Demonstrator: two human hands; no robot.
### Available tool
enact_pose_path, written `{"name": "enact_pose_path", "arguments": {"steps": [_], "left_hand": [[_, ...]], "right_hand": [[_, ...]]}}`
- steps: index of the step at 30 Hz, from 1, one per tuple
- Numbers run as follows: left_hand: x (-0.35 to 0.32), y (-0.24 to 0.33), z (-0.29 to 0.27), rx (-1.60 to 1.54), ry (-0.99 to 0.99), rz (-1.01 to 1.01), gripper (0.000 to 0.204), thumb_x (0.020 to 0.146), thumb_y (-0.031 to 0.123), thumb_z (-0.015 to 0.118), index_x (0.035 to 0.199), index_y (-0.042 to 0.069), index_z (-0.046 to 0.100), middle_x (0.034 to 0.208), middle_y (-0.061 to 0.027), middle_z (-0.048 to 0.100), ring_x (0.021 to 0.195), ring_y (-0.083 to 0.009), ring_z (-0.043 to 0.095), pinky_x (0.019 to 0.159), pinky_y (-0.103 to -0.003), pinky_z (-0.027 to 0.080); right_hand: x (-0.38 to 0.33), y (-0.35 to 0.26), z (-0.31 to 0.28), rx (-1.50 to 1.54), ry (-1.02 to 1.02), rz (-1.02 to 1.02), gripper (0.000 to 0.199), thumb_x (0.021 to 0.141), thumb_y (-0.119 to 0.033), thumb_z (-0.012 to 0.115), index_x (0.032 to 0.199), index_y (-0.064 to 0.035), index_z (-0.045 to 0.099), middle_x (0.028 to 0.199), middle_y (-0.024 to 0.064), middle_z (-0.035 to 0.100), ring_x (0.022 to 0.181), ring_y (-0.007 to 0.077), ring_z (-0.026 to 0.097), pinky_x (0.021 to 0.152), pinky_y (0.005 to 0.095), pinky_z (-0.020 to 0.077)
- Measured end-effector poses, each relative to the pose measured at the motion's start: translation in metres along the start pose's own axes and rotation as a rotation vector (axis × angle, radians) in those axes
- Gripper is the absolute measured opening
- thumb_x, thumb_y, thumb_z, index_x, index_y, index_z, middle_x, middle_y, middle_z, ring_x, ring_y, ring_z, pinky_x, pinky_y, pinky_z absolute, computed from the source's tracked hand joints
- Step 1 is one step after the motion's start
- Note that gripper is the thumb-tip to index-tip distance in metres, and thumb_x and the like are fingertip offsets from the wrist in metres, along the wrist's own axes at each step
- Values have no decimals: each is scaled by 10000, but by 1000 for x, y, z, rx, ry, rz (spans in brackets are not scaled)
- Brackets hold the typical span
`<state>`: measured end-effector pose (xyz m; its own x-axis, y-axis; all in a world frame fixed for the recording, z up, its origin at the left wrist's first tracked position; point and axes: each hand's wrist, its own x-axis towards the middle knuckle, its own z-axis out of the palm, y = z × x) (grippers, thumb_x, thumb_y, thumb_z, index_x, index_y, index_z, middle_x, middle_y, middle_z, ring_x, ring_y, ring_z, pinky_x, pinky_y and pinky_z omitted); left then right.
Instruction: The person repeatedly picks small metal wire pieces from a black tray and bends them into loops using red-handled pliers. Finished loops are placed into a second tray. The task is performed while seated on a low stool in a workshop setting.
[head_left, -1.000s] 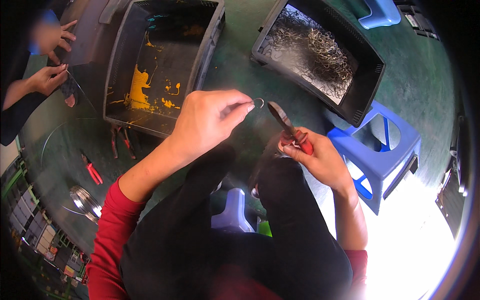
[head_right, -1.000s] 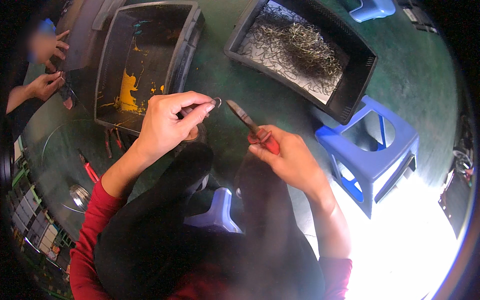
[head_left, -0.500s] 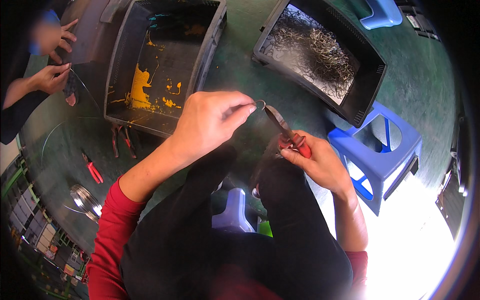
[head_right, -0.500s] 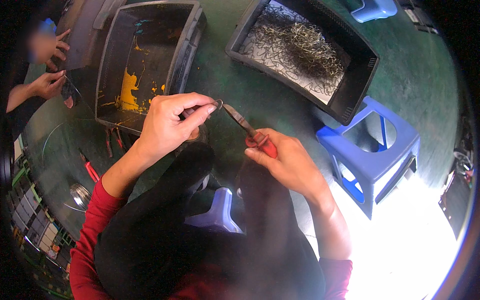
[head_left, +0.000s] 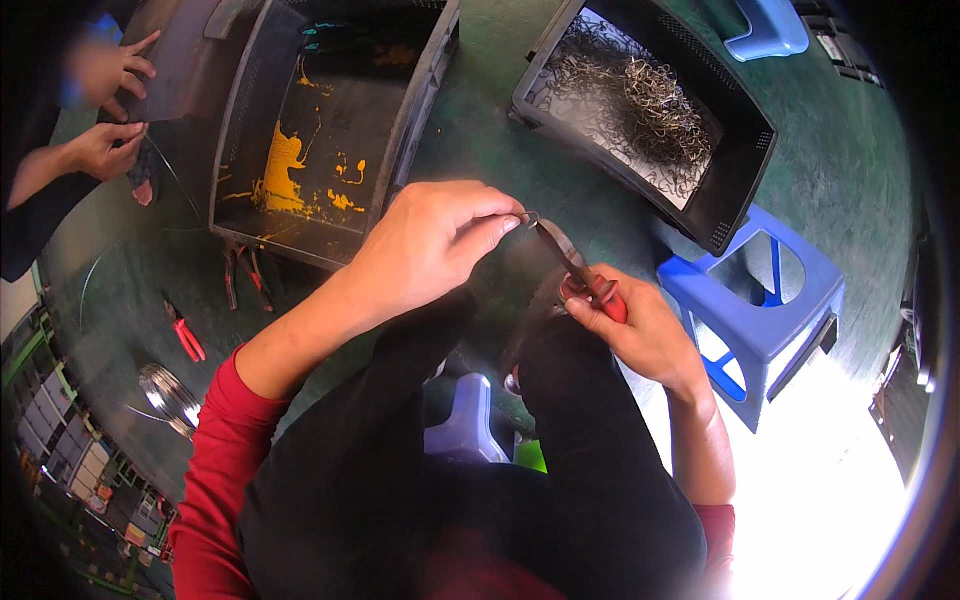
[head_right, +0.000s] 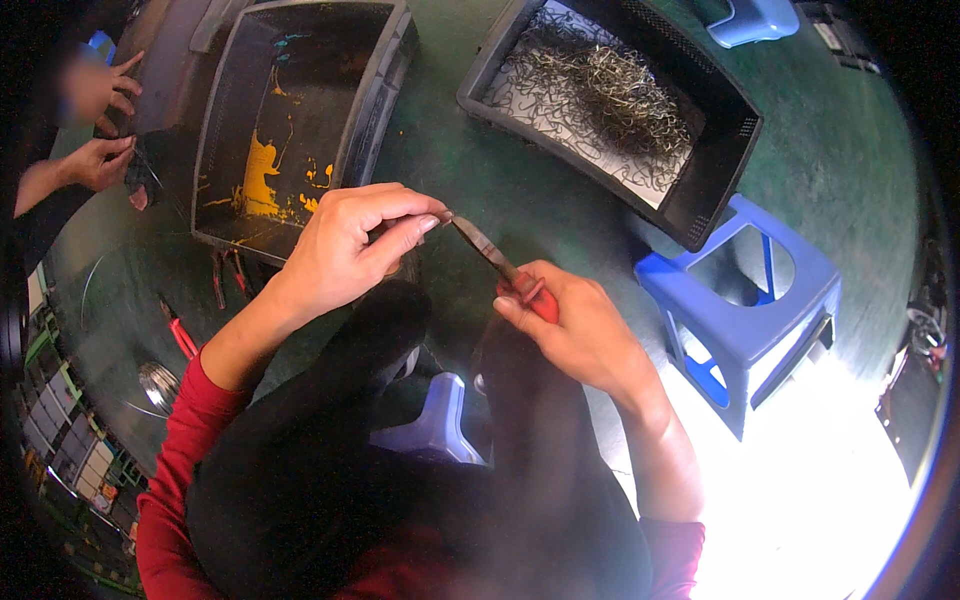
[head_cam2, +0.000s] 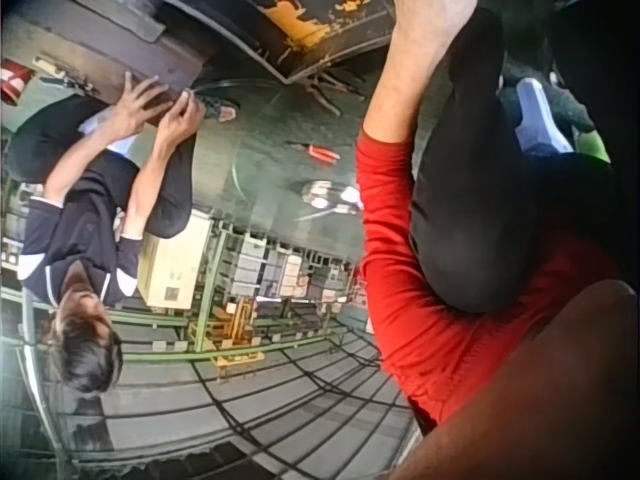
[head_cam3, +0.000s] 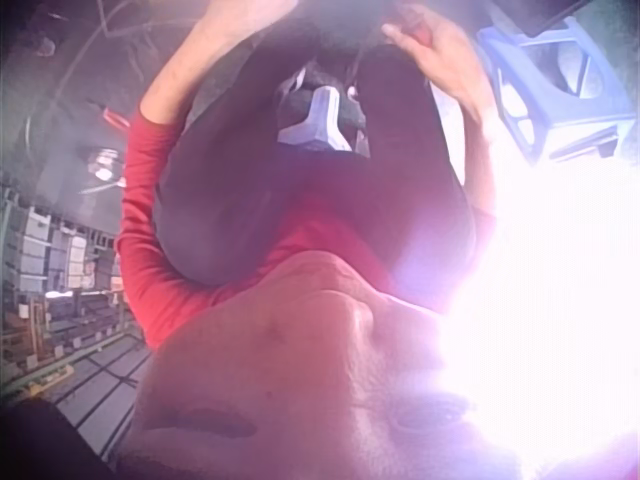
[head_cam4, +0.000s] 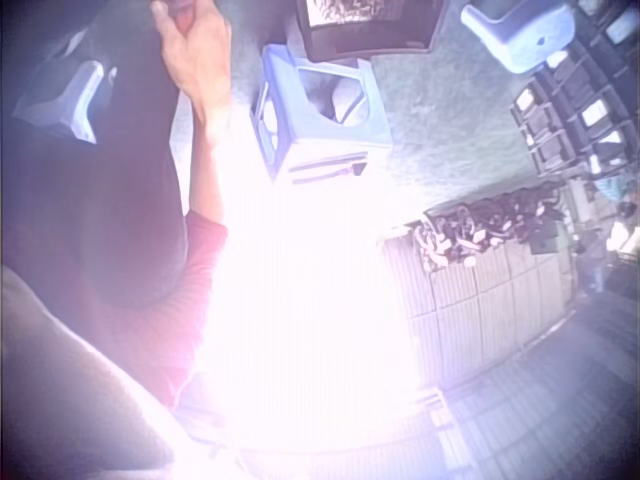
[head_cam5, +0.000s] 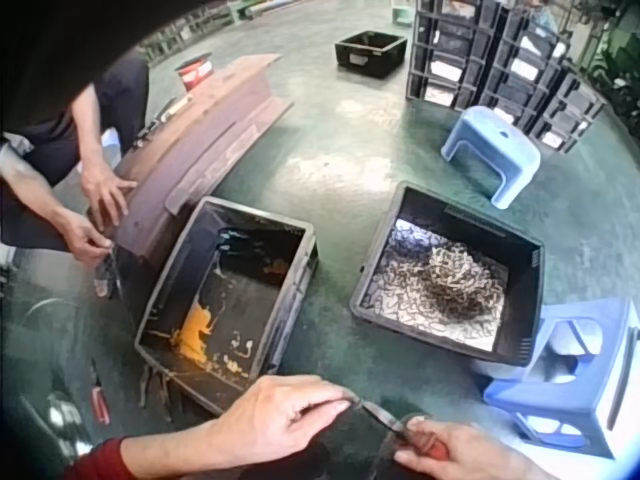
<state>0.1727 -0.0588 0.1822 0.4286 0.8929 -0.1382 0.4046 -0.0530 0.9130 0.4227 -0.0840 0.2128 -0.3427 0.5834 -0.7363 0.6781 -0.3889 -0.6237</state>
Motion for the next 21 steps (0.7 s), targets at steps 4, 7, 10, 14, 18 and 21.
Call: {"name": "enact_pose_path", "arguments": {"steps": [4,7,10,14,18,21], "left_hand": [[-2,1,3,-13,-5,0,147,910,9,597,1030,-16,678,821,-110,641,677,-171,610,623,-286,470],[-1,0,5,12,18,29,152,900,-8,592,1028,-14,674,809,-114,619,675,-196,605,620,-296,464],[-1,-1,7,39,59,54,153,888,-19,595,1021,-17,671,796,-116,609,662,-206,601,607,-299,460],[-2,0,9,55,88,62,156,881,-27,597,1019,-18,669,792,-115,604,653,-201,596,596,-297,458],[-3,0,9,55,99,73,155,877,-30,597,1016,-21,666,790,-113,600,644,-196,591,589,-297,457],[-3,0,10,55,95,71,152,877,-32,597,1014,-23,663,790,-110,596,643,-193,588,588,-296,457]], "right_hand": [[0,5,0,40,-24,-8,354,914,-353,638,1056,-28,641,894,192,671,846,356,641,784,406,481],[1,7,2,87,-32,-43,344,921,-345,628,1053,-27,647,908,184,670,850,342,638,792,397,478],[2,6,3,107,-37,-56,341,927,-339,621,1056,-24,651,933,178,671,863,330,637,805,389,475],[0,4,1,90,-62,-14,308,943,-284,623,1096,-18,643,928,93,669,872,194,606,826,317,464],[0,1,1,90,-66,-8,294,950,-263,624,1111,-17,638,915,51,671,868,125,589,825,279,460],[0,1,0,70,-77,-3,289,951,-258,623,1110,-17,640,916,49,676,872,123,595,824,277,463]]}}
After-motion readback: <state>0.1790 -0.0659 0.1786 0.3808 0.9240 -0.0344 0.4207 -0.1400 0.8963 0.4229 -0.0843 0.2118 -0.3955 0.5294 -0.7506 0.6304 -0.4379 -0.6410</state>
